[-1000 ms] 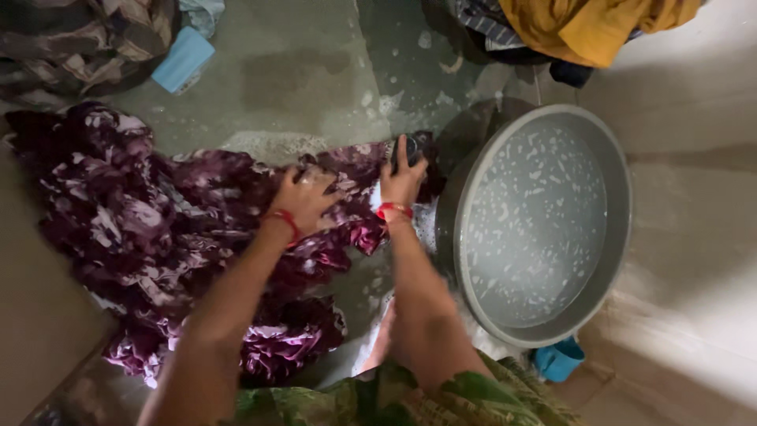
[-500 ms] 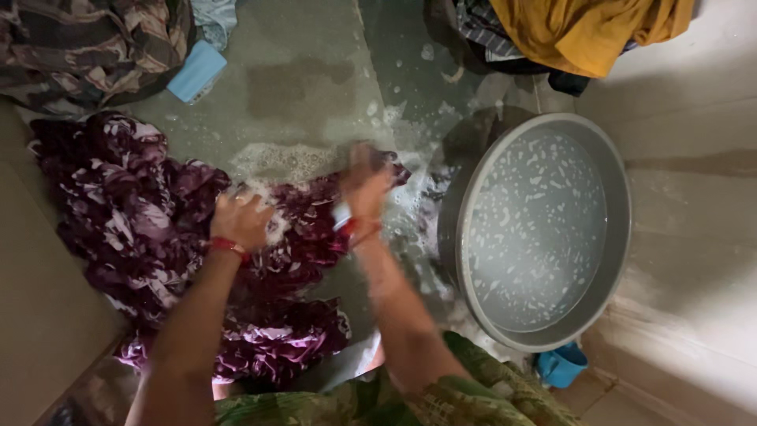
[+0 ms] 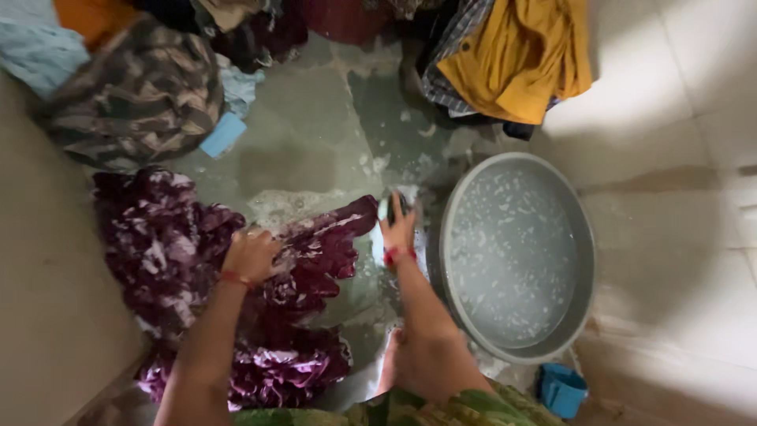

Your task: The person scrubs a large maroon floral garment on a wet tiled floor using a brush and soap. They repeatedly scrub different sections of the fabric, wring it out, and place it into a metal basin filled with soapy water.

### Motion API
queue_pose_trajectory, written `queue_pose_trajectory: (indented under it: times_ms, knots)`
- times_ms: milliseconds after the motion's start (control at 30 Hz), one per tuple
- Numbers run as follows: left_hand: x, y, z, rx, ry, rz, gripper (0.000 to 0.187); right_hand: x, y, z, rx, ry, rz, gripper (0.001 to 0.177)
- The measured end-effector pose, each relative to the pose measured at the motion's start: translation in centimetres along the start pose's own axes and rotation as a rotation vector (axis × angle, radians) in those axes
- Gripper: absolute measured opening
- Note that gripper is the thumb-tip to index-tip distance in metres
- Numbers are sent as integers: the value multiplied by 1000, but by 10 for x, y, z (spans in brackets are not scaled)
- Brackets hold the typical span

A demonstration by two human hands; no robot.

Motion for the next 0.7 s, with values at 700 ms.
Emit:
queue_pose_trajectory:
  times_ms: [700]
  knots:
    - [-22,-3,-183,49,-563,-45,102,-263,91,-197,-900,-712,415,132]
Point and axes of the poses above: each hand's wrist, its own z-axis towards the middle knuckle, its own y-axis out of the palm, x = y × z, the point moved 8 cm from there along z, towards the middle knuckle, and after that the axes turned 2 degrees about -z, right-handed, at the moved point
